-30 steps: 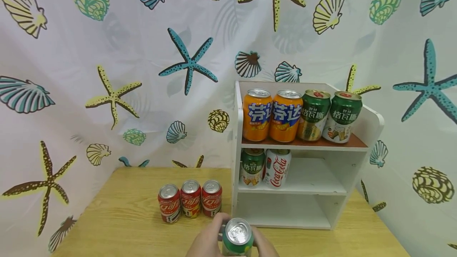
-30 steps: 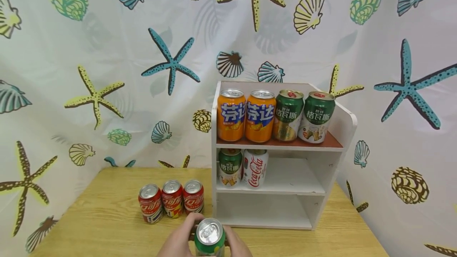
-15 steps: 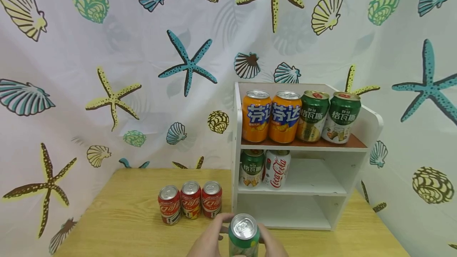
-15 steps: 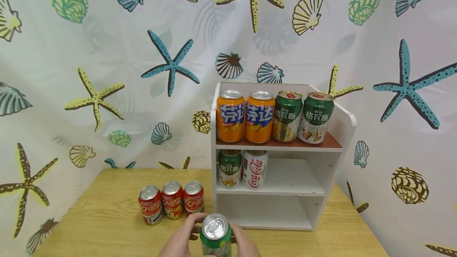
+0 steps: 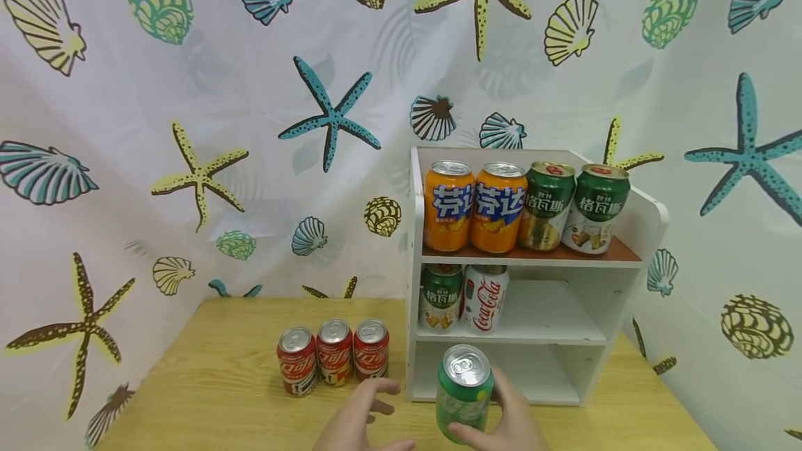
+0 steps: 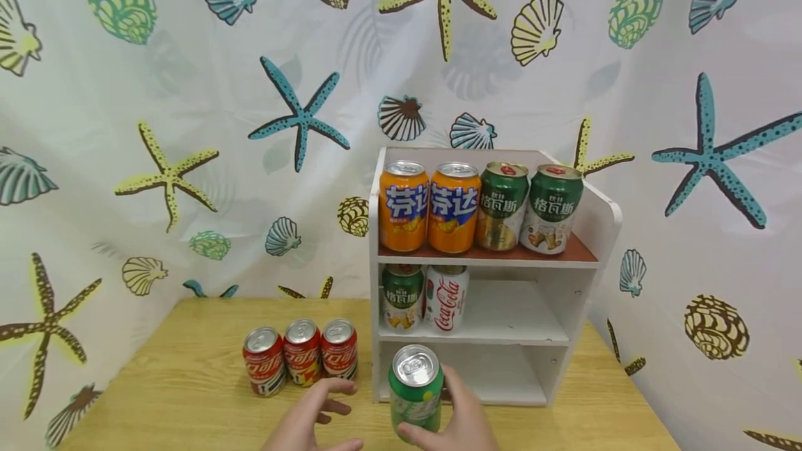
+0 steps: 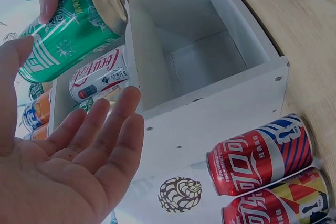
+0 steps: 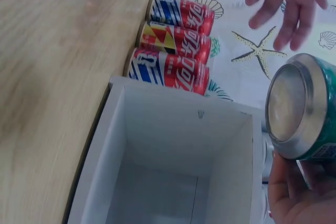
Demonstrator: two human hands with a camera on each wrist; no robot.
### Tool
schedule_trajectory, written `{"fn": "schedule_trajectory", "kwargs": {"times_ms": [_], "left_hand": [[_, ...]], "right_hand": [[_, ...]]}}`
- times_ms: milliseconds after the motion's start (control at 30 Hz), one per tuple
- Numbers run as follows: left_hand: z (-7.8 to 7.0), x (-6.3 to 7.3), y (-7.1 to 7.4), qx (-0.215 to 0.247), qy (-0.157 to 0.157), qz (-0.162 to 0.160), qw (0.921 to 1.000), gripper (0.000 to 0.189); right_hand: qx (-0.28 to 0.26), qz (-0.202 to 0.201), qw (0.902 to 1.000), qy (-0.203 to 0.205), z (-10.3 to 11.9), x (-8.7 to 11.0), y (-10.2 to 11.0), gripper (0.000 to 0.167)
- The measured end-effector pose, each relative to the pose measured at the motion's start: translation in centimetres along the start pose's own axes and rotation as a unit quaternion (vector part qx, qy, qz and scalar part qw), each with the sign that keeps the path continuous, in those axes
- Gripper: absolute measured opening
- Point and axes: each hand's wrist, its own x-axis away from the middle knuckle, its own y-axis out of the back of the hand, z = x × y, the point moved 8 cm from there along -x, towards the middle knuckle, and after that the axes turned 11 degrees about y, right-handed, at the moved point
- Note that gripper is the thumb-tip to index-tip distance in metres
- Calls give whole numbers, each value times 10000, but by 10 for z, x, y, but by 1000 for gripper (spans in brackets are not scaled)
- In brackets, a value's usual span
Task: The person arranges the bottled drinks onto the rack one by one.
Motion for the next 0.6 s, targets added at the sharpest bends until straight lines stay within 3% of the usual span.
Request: {"fn": "schedule_trajectory", "kwargs": {"times_ms": [133, 367, 600], "left_hand": [[7, 2, 2, -54, 58, 23, 10000, 65], [15, 8, 8, -73, -46, -33, 10000, 59], [27, 8, 8, 103, 248, 233, 9994, 51]], "right_hand": [[190, -189, 9989, 383, 3, -2, 12, 72], [418, -355, 9978, -373, -8, -7, 30, 79], [868, -483, 9951, 10, 0, -18, 49, 75]]}}
